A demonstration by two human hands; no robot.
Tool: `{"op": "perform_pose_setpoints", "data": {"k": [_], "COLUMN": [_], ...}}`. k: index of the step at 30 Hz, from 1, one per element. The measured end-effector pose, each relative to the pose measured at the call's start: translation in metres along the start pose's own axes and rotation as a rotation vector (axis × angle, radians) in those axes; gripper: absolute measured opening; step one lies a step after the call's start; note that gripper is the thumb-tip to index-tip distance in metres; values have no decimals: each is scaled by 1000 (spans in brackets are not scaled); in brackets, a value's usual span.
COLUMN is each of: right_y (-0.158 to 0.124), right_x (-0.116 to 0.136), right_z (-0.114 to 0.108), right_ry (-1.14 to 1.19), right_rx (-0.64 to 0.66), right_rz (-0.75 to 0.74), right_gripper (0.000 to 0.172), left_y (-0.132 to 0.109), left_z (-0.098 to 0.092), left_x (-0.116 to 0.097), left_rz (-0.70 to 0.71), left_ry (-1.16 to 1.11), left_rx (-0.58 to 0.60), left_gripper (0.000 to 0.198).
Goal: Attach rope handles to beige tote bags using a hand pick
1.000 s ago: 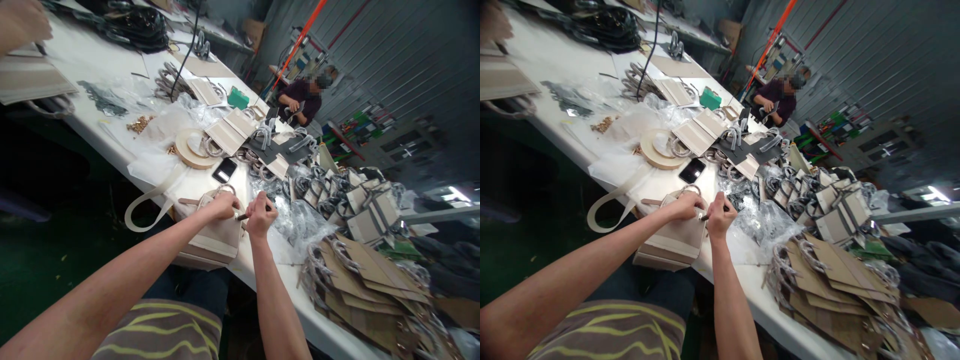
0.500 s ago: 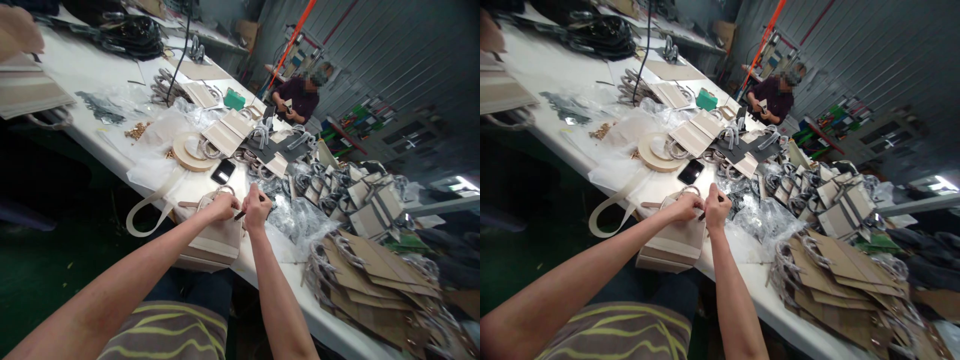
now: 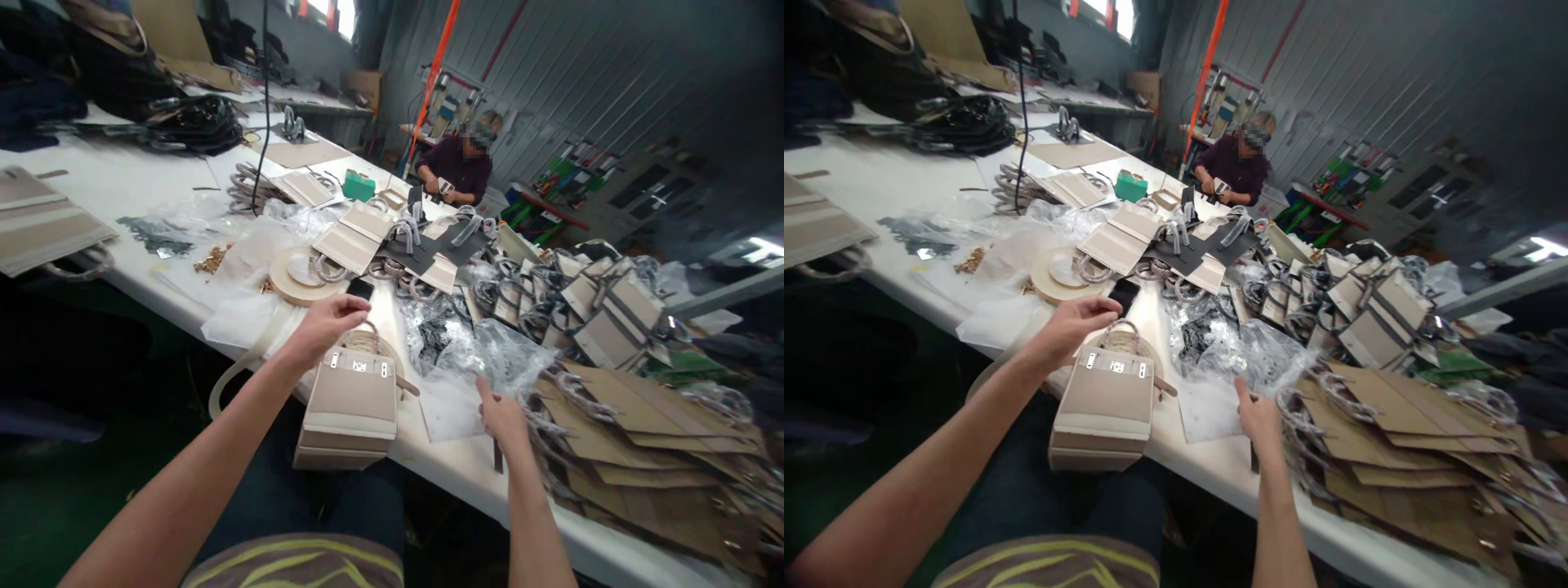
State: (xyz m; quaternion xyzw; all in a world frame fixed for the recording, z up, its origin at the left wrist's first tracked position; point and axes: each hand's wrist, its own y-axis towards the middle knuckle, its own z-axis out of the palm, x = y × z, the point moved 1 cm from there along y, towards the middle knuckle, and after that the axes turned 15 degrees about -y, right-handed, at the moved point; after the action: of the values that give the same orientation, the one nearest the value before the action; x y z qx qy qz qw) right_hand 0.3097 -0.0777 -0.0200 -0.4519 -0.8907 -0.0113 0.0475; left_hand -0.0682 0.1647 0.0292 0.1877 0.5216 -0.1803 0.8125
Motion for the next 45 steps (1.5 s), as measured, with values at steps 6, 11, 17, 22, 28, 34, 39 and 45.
{"op": "perform_pose_setpoints", "data": {"k": [6, 11, 17, 22, 28, 34, 39, 45], "right_y": [17, 0, -2, -24, -110, -132, -131, -134], "right_x": [5, 15, 18, 5, 83, 229, 296, 320], "right_z": [22, 40, 32, -10, -57, -39, -16, 1], "right_ry": [-233, -332, -319, -61, 1089, 1424, 1491, 1463], "right_rx": [77, -8, -1, -294, -417, -91, -32, -42], "right_rz": [-22, -50, -21, 76, -186, -425, -395, -399], "right_gripper": [76, 54, 59, 63, 53, 71, 76, 74], "left_y": [-35, -74, -85, -78, -55, -39, -38, -36], "left_z": [-52, -74, -80, -81, -78, -76, -74, -76], "left_x": [-24, -18, 0, 17, 45, 53, 54, 63], "left_rz": [9, -101, -200, -175, -192, -168, -182, -200], "left_ry": [-37, 186, 300, 432, 508, 552, 466, 329], "left_rx": [-312, -347, -277, -224, -190, -47, -34, -65], "left_gripper": [48, 55, 55, 53, 50, 39, 34, 29]}}
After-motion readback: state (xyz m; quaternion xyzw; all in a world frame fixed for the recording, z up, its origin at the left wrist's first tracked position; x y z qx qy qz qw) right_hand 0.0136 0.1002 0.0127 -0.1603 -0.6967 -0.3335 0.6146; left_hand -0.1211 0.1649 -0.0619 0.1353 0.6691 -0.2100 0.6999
